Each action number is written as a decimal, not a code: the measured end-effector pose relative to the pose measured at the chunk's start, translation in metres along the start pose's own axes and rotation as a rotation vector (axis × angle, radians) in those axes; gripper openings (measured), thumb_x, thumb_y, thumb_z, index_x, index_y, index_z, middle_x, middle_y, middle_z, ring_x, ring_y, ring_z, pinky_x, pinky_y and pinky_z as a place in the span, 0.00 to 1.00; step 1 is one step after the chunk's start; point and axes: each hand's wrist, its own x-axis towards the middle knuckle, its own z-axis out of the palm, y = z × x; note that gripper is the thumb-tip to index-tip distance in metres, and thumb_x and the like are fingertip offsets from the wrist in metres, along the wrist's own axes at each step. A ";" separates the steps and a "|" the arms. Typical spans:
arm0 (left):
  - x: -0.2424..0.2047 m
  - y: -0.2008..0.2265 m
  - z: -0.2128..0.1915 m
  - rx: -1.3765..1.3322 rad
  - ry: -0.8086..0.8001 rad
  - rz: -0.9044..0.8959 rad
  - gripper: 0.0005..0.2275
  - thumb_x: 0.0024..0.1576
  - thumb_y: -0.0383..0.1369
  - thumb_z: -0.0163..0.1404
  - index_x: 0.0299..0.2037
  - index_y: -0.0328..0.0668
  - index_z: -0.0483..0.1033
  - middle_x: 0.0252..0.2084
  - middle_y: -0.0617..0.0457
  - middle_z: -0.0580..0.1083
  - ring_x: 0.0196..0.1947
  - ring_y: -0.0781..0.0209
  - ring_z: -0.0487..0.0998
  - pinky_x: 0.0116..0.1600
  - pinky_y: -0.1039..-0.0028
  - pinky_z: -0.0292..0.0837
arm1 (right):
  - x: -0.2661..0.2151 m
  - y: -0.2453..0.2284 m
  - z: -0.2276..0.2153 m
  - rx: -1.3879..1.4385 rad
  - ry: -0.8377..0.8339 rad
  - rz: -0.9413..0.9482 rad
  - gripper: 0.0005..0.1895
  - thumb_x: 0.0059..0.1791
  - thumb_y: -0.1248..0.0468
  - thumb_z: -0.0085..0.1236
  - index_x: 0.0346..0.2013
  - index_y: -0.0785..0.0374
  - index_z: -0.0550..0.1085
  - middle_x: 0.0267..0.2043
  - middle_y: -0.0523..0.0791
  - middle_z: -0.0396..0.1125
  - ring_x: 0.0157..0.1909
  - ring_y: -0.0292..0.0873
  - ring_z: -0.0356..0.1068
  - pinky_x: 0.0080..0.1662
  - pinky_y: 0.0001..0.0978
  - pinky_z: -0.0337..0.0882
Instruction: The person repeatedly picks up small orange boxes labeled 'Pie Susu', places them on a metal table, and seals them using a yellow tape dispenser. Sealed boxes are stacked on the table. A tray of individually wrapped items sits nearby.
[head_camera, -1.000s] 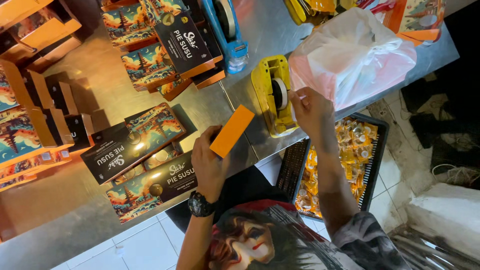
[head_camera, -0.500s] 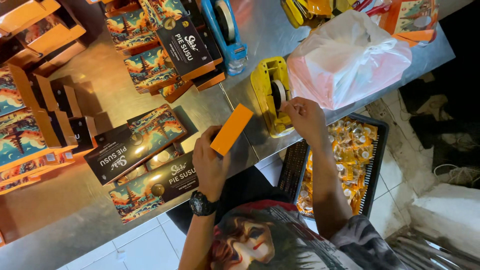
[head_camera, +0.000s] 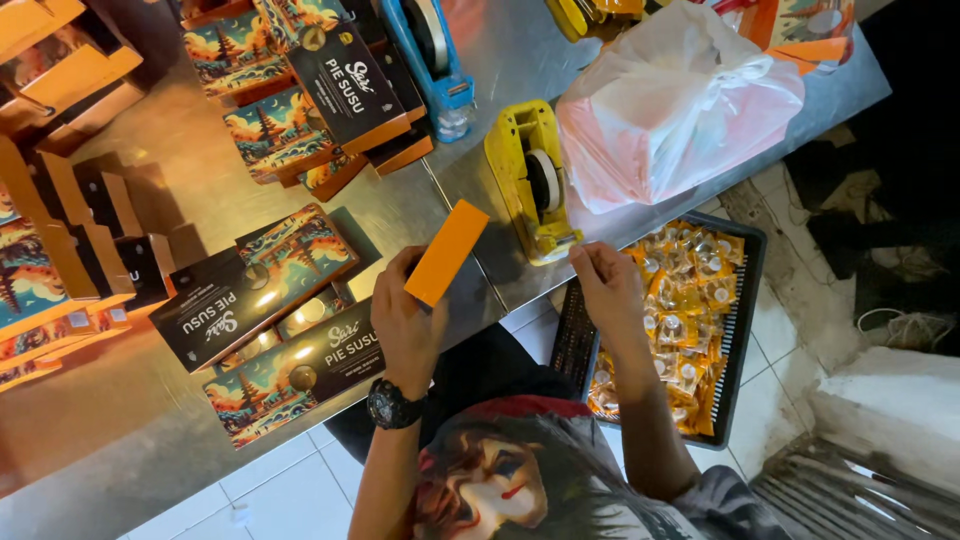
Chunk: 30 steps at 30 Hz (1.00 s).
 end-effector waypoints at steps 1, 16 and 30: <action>0.001 0.001 0.000 0.004 0.001 -0.004 0.23 0.51 0.20 0.56 0.58 0.35 0.67 0.46 0.42 0.74 0.45 0.42 0.75 0.54 0.56 0.73 | 0.002 0.004 0.001 0.001 -0.006 0.001 0.11 0.55 0.60 0.58 0.31 0.60 0.79 0.17 0.39 0.62 0.26 0.32 0.57 0.33 0.24 0.57; 0.014 0.010 0.000 0.219 -0.112 0.154 0.13 0.56 0.21 0.56 0.50 0.27 0.72 0.36 0.45 0.75 0.41 0.49 0.79 0.51 0.68 0.77 | -0.029 0.019 0.018 0.550 -0.064 -0.115 0.16 0.60 0.62 0.46 0.27 0.61 0.69 0.21 0.40 0.54 0.25 0.34 0.55 0.32 0.22 0.58; 0.006 0.030 -0.011 0.410 0.174 0.381 0.06 0.60 0.30 0.58 0.44 0.54 0.82 0.42 0.56 0.77 0.33 0.56 0.66 0.39 0.68 0.61 | -0.021 -0.056 0.034 0.395 -0.489 -0.442 0.11 0.57 0.65 0.48 0.33 0.68 0.74 0.19 0.42 0.58 0.24 0.35 0.56 0.32 0.27 0.63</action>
